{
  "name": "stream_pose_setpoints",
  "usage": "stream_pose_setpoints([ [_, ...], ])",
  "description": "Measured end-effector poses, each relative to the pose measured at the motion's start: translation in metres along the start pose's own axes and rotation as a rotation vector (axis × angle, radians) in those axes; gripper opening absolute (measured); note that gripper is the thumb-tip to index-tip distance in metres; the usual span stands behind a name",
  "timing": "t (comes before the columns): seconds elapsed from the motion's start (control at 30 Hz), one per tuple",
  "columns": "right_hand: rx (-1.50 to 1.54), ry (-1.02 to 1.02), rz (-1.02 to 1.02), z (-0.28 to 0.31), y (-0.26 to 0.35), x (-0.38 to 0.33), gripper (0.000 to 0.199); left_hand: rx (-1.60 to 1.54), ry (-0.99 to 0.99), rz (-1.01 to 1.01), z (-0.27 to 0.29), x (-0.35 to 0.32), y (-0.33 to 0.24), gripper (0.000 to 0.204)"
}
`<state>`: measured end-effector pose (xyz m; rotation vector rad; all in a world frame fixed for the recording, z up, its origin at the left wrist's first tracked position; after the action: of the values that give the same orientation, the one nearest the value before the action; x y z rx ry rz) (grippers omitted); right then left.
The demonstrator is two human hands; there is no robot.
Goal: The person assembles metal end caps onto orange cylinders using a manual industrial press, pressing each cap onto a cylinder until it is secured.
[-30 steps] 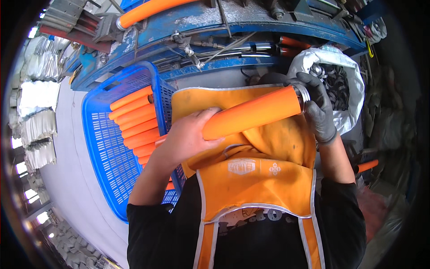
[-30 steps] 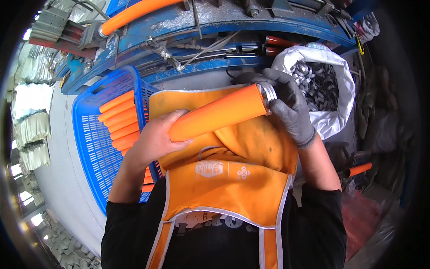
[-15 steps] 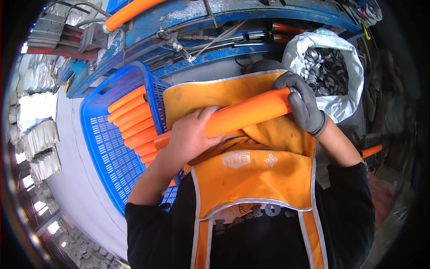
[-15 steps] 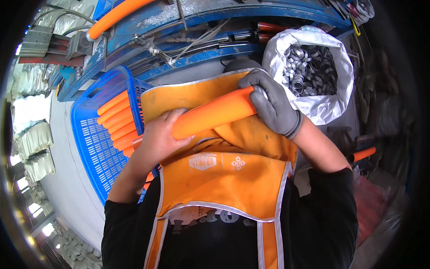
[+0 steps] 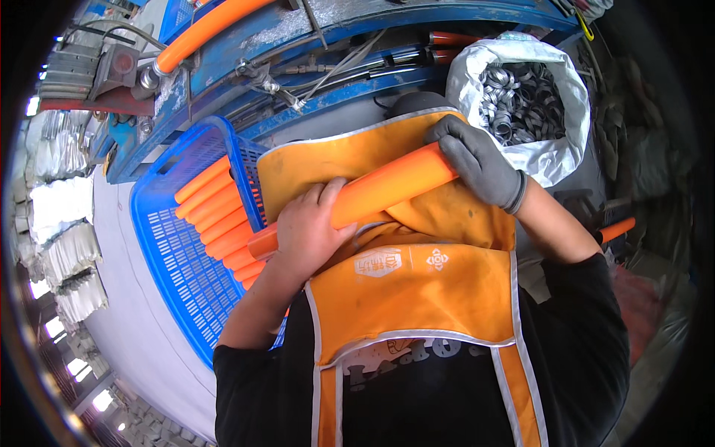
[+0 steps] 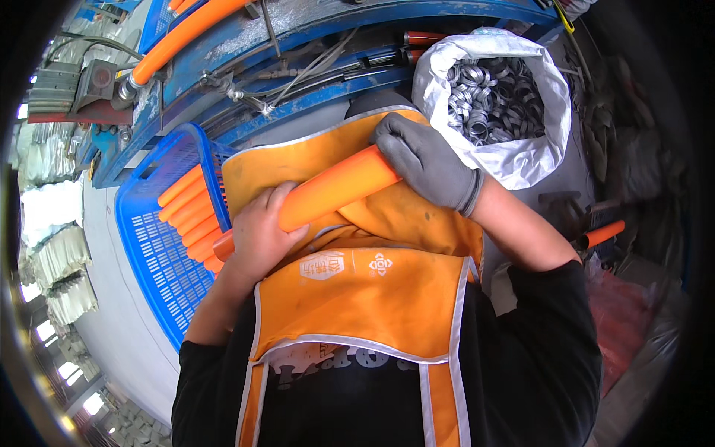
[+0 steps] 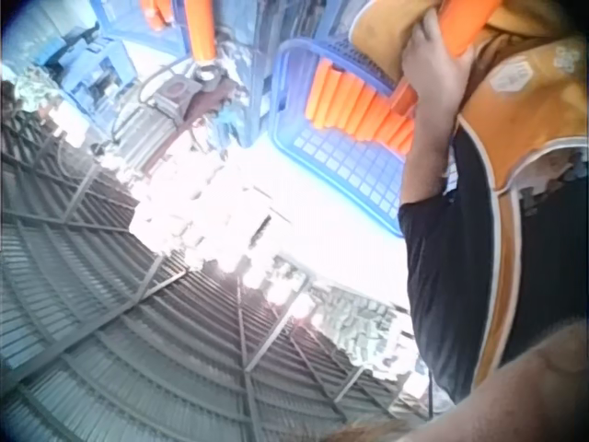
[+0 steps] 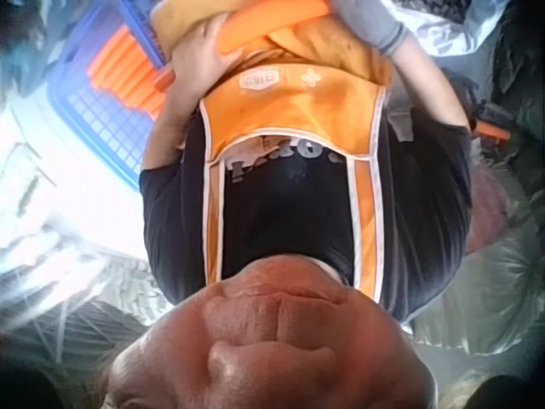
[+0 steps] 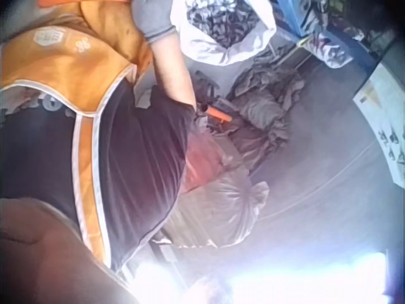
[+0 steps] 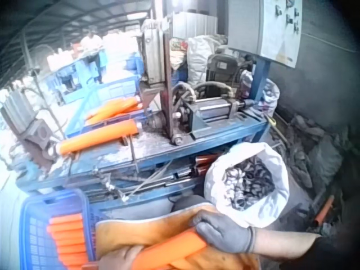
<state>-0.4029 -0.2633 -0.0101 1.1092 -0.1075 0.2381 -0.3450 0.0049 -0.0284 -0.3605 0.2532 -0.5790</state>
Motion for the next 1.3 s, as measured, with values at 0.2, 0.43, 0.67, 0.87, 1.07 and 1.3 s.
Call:
stream_pose_setpoints([
  [0.2, -0.011, -0.087, 0.082, -0.004, -0.002, 0.000, 0.024, 0.002, -0.023, -0.005, 0.004, 0.001, 0.002, 0.055],
  [0.43, 0.777, -0.061, -0.001, 0.016, 0.011, 0.009, 0.053, -0.333, 0.319, 0.029, 0.034, 0.016, 0.028, 0.064],
  [0.67, 0.317, -0.099, 0.096, 0.010, 0.023, 0.015, 0.049, -0.335, 0.277, -0.059, 0.041, 0.023, 0.020, 0.062],
  [0.87, 0.829, -0.475, -0.173, 0.023, 0.008, 0.005, 0.044, -0.301, -0.123, -0.703, 0.040, -0.015, 0.001, 0.049],
  [1.07, 0.353, -0.045, -0.010, 0.017, 0.006, 0.011, 0.055, -1.303, -0.018, -0.277, 0.010, 0.032, 0.016, 0.061],
  [1.3, -0.713, -0.316, -0.285, 0.098, -0.226, -0.062, 0.029, -1.248, -0.483, -0.123, 0.104, 0.045, 0.065, 0.057],
])
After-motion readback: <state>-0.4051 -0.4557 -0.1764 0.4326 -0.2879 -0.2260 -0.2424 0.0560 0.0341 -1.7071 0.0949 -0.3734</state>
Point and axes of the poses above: each hand's wrist, its own x-axis towards the middle knuckle, its own z-axis out of the back of the hand, y = z × x, the point moved 3 cm from there along x, towards the middle knuckle, and after that the axes turned 11 degrees about z, right-handed, at the moved point
